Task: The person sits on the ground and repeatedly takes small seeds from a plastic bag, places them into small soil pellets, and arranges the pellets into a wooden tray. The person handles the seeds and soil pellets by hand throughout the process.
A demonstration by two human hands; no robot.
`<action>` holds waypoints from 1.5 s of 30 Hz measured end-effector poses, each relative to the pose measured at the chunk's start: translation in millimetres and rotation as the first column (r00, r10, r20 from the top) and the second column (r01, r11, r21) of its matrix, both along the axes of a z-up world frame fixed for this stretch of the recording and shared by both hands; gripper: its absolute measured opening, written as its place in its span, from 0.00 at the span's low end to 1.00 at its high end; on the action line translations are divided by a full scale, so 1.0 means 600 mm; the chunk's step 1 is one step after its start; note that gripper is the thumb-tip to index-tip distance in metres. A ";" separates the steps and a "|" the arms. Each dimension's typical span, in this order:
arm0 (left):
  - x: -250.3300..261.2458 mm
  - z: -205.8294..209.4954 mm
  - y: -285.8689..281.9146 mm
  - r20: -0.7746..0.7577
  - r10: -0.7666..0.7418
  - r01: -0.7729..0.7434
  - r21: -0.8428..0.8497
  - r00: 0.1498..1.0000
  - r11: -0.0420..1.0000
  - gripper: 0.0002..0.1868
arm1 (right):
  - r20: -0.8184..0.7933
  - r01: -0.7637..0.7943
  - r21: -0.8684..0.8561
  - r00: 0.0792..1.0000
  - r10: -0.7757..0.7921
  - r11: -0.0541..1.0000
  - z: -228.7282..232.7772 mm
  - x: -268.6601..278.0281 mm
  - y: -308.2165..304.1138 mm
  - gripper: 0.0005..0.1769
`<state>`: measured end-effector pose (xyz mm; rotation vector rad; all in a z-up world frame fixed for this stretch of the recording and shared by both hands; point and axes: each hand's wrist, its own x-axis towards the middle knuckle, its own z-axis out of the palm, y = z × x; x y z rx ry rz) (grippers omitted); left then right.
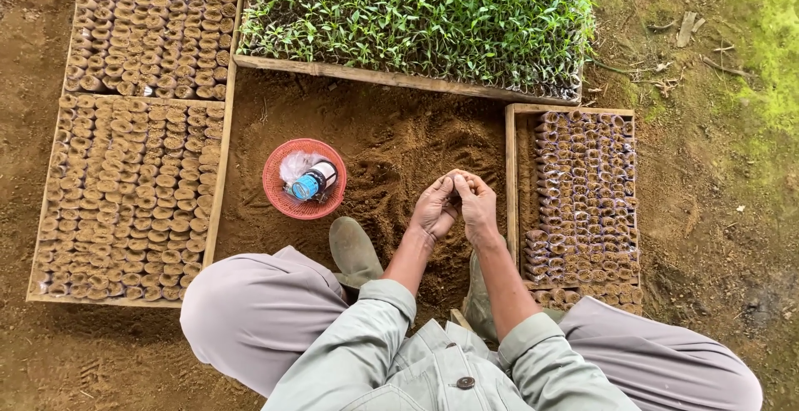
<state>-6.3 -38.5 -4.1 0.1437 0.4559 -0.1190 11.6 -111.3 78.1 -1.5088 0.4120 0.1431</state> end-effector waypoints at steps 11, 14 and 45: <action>0.007 0.030 0.009 0.002 0.065 -0.065 -0.098 0.998 0.993 0.12 | 0.136 0.002 -0.180 0.990 0.022 0.984 0.010 -0.007 -0.001 0.16; 0.004 0.014 0.011 -0.022 0.083 -0.085 -0.114 0.996 0.990 0.13 | 0.162 -0.009 -0.235 0.986 0.049 0.972 0.010 -0.011 0.004 0.17; 0.026 -0.094 0.070 -0.221 0.094 -0.135 -0.182 0.971 0.974 0.11 | 0.449 0.019 -0.805 0.673 0.588 0.593 -0.035 0.019 0.021 0.04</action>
